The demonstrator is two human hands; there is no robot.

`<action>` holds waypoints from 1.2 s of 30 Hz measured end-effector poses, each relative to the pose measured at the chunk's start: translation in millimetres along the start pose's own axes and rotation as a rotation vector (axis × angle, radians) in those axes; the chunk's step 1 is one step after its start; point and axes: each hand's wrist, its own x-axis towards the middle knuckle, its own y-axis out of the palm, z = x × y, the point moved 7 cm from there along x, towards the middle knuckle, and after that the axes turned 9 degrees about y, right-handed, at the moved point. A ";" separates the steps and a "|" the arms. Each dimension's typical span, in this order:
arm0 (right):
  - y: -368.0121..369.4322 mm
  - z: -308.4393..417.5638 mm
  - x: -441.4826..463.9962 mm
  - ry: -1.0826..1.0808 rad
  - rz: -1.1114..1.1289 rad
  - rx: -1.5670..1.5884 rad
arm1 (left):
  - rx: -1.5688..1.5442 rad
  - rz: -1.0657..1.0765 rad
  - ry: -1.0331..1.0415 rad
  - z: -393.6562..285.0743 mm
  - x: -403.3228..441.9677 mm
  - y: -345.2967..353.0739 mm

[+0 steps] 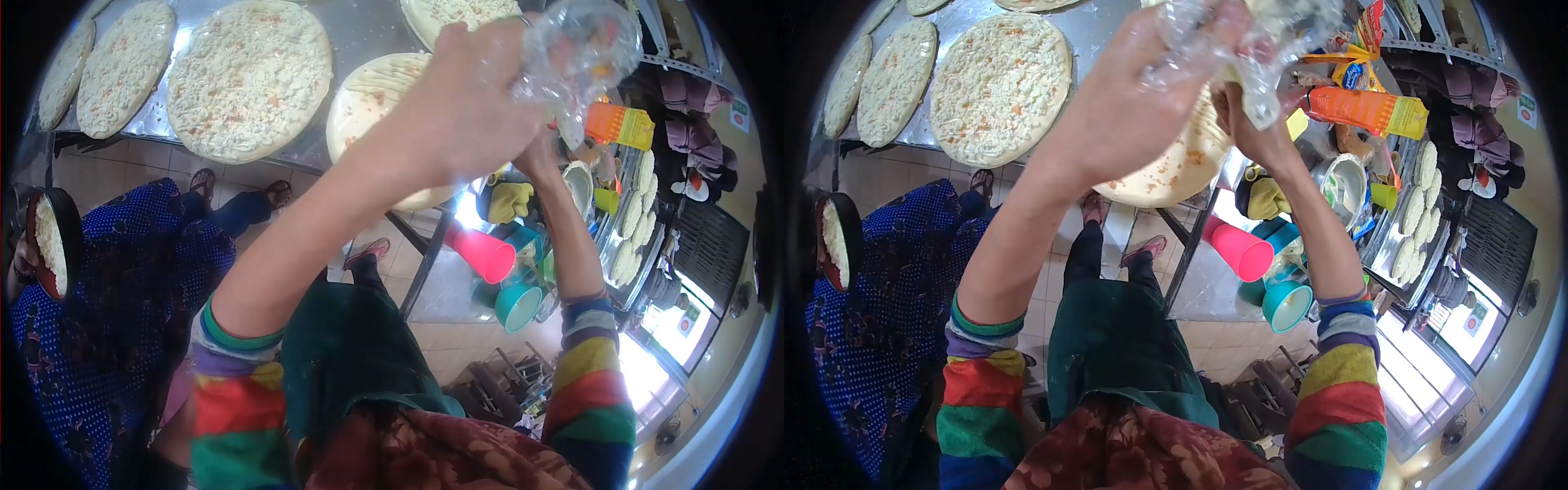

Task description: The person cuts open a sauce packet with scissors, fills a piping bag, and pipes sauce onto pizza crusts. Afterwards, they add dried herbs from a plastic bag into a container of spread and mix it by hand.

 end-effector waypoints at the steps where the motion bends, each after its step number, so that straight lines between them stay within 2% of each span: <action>1: 5.9 13.4 6.9 -0.157 -0.050 0.007 | 0.018 -0.018 0.029 -2.1 -1.5 -4.5; 2: 11.9 26.4 12.0 -0.313 -0.103 0.006 | 0.026 -0.035 0.055 -5.5 -3.7 -14.3; 4: 60.7 31.2 44.9 0.092 0.377 0.044 | 0.035 -0.069 0.100 -15.3 -6.3 -44.7; 6: 106.1 46.7 64.3 0.278 0.686 -0.159 | -0.003 -0.124 0.144 -32.8 -6.2 -81.6; 7: 103.0 83.2 69.3 0.185 0.399 0.355 | -0.051 -0.170 0.154 -40.8 -8.7 -97.3; 9: 102.1 86.3 67.1 0.179 0.404 0.373 | 0.016 -0.164 0.200 -52.2 -9.8 -110.2; 10: 101.3 86.9 66.4 0.177 0.405 0.379 | 0.234 -0.030 0.297 -48.4 -12.7 -104.7; 11: 82.4 73.7 54.4 0.037 0.314 0.290 | 0.440 0.082 0.417 -44.1 -17.6 -99.1; 12: 63.1 60.1 41.1 -0.092 0.207 0.194 | 0.443 0.048 0.339 -37.1 -16.2 -77.4; 13: 43.4 44.8 27.2 0.101 0.210 0.215 | 0.444 0.015 0.261 -29.9 -15.5 -55.6; 15: 24.2 17.4 9.4 0.021 0.192 0.072 | -0.022 -0.072 0.071 -12.7 -14.3 -11.5; 16: 15.1 11.4 1.4 -0.019 0.179 0.002 | 0.143 -0.067 0.142 -12.9 -18.1 -4.4; 18: 10.7 9.8 -10.2 -0.032 0.144 -0.114 | 0.289 -0.085 0.149 -4.2 -22.4 -7.6; 19: 21.0 16.8 -3.0 -0.027 0.185 -0.058 | 0.364 -0.091 0.153 -5.3 -22.8 -10.7; 20: 33.4 24.5 5.9 -0.005 0.233 0.037 | 0.229 -0.082 0.109 -3.2 -28.8 -27.6; 23: 86.8 64.4 40.5 0.111 0.425 0.349 | 0.055 -0.113 0.193 -37.4 -26.3 -82.2; 24: 101.5 80.6 53.6 0.092 0.403 0.388 | 0.011 -0.056 0.254 -47.8 -26.5 -106.2; 25: 112.3 92.4 64.8 -0.003 0.319 0.348 | 0.168 -0.103 0.180 -60.9 -28.0 -106.5; 26: 110.4 111.6 62.5 -0.240 0.244 0.555 | 0.325 -0.139 0.097 -73.8 -30.0 -106.8; 27: 111.5 106.1 58.7 -0.147 0.294 0.493 | 0.471 -0.163 0.006 -86.6 -32.5 -107.0; 28: 107.7 97.3 54.2 -0.057 0.343 0.428 | 0.697 -0.039 0.111 -78.6 -32.9 -101.6; 29: 97.4 74.9 45.3 -0.021 0.352 0.493 | 0.918 0.059 0.237 -70.5 -35.2 -95.9; 31: 61.0 34.1 17.4 -0.092 0.260 0.331 | 0.441 -0.006 0.097 -44.5 -35.5 -72.6; 33: 22.5 25.4 -14.4 -0.196 0.089 0.059 | -0.111 0.028 -0.295 -22.2 -35.3 -18.2; 35: 17.0 21.5 -20.7 -0.124 0.079 -0.020 | -0.072 0.065 -0.262 -16.0 -38.8 -10.2; 36: 21.3 19.8 -18.1 -0.060 0.134 -0.053 | -0.189 -0.053 -0.283 -27.3 -43.9 -13.4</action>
